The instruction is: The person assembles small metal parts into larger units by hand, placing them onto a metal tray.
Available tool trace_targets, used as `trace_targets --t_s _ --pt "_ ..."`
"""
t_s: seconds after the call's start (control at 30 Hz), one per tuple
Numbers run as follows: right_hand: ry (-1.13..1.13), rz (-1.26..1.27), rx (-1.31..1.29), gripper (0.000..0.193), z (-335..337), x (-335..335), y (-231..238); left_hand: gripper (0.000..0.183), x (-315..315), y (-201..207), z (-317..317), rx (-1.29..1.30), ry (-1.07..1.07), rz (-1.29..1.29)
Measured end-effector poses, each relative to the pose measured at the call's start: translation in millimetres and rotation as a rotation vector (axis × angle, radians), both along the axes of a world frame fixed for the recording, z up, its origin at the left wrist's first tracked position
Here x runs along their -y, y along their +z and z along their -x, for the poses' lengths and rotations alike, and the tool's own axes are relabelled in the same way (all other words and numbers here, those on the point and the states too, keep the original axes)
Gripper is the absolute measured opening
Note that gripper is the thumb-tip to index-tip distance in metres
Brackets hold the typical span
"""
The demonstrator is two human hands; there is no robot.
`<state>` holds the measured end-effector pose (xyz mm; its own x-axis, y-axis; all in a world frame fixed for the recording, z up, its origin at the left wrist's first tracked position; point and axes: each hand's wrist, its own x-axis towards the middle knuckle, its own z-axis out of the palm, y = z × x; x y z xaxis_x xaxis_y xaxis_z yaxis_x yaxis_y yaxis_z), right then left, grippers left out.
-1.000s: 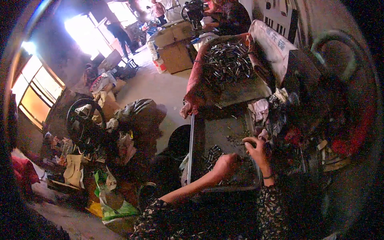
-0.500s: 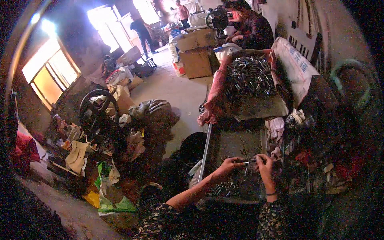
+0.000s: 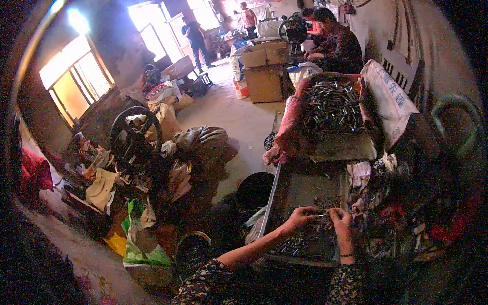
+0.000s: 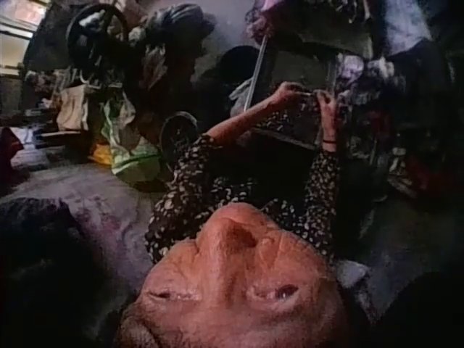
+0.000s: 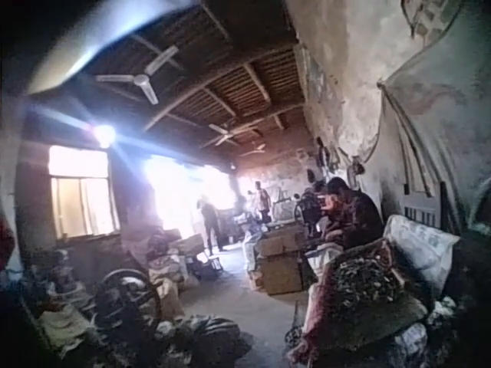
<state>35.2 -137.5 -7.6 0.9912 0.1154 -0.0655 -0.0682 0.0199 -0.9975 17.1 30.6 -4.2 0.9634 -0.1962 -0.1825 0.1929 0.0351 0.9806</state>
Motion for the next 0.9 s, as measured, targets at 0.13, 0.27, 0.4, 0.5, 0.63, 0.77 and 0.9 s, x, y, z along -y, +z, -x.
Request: trace_targets --t_s 0.13,0.27,0.4,0.5,0.63,0.77,0.9 --pt "0.014 0.085 0.156 0.019 5.1 -2.3 9.5 0.024 4.4 0.0 2.8 0.162 0.079 0.001" --pt "0.063 0.143 0.083 0.02 7.9 -5.9 19.0 0.023 -1.8 10.3 4.9 -0.109 0.009 -0.006" --pt "0.054 0.203 0.194 0.018 9.0 -11.0 13.3 0.021 -4.2 -11.1 4.6 -0.172 0.042 0.128" --pt "0.058 0.254 0.182 0.017 8.4 -11.3 14.2 0.021 -2.2 -22.2 3.9 -0.068 0.065 0.117" --pt "0.048 0.226 0.231 0.016 7.4 -9.8 10.7 0.02 -0.3 -22.3 4.0 -0.14 0.073 0.207" --pt "0.028 0.338 0.308 0.017 12.3 -12.3 25.4 0.018 -1.3 -12.0 6.4 -0.239 0.055 0.283" --pt "-0.006 0.44 0.401 0.016 9.8 -8.2 14.3 0.018 2.2 -2.4 9.1 -0.285 0.051 0.37"
